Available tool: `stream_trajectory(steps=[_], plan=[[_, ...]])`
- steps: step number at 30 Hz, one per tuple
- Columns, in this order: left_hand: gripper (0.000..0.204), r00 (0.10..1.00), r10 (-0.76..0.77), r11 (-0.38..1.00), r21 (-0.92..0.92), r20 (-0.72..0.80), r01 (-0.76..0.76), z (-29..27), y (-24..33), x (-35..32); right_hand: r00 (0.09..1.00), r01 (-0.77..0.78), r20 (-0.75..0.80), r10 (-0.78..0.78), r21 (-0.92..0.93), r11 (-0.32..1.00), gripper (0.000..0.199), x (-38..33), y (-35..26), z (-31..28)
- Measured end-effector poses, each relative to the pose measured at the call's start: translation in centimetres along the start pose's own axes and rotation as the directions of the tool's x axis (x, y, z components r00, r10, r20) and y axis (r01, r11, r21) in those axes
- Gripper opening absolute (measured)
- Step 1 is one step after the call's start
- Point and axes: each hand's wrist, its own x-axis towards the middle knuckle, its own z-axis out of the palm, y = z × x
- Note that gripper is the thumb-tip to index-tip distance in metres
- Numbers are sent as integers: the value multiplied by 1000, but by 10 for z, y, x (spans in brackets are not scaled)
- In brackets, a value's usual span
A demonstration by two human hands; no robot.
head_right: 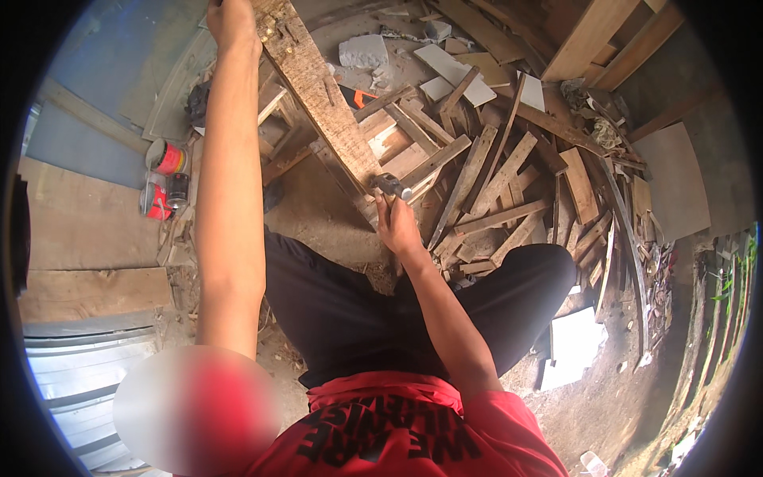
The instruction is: The person sits on the floor and uses a hammer to repeatedly strike and break apart wooden planks and frames. The person repositions the wood pieces between strikes and discards broken fragments onto a surrounding pile.
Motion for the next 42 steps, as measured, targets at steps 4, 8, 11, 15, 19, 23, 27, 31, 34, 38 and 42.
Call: stream_trajectory(steps=[4,8,11,15,19,23,27,31,34,38,42], plan=[[74,998,-43,999,23,-40,44,-11,-2,6,996,66,62,-61,-87,994,34,8,-6,-8],[74,999,7,1000,-9,-35,-7,-19,-2,5,984,167,71,-160,-109,980,36,12,-4,-7],[75,998,-22,1000,5,-62,23,-26,-12,16,979,198,61,-193,-104,975,40,11,6,-1],[76,995,-93,996,-14,-41,93,-33,-20,20,978,208,33,-206,-85,975,40,13,6,2],[78,992,-124,992,13,-33,124,-37,-20,23,964,264,-7,-265,-69,962,34,13,4,8],[81,989,-146,989,6,-13,146,-28,-20,21,907,391,-88,-412,-192,900,36,12,19,14],[82,791,-536,725,-319,295,610,-44,-10,49,824,471,-205,-529,-273,839,37,10,30,22],[82,995,-96,994,55,-15,96,-8,-32,24,887,346,-172,-428,-367,863,39,11,30,24],[80,927,-337,890,-266,162,370,-17,-37,36,927,275,-166,-336,-308,911,40,8,24,27],[77,504,-658,291,-428,560,856,-49,-4,73,906,289,-247,-345,-234,928,35,8,34,39],[76,986,-157,985,-68,56,161,-22,-42,30,870,347,-289,-399,-215,913,33,13,52,49]])
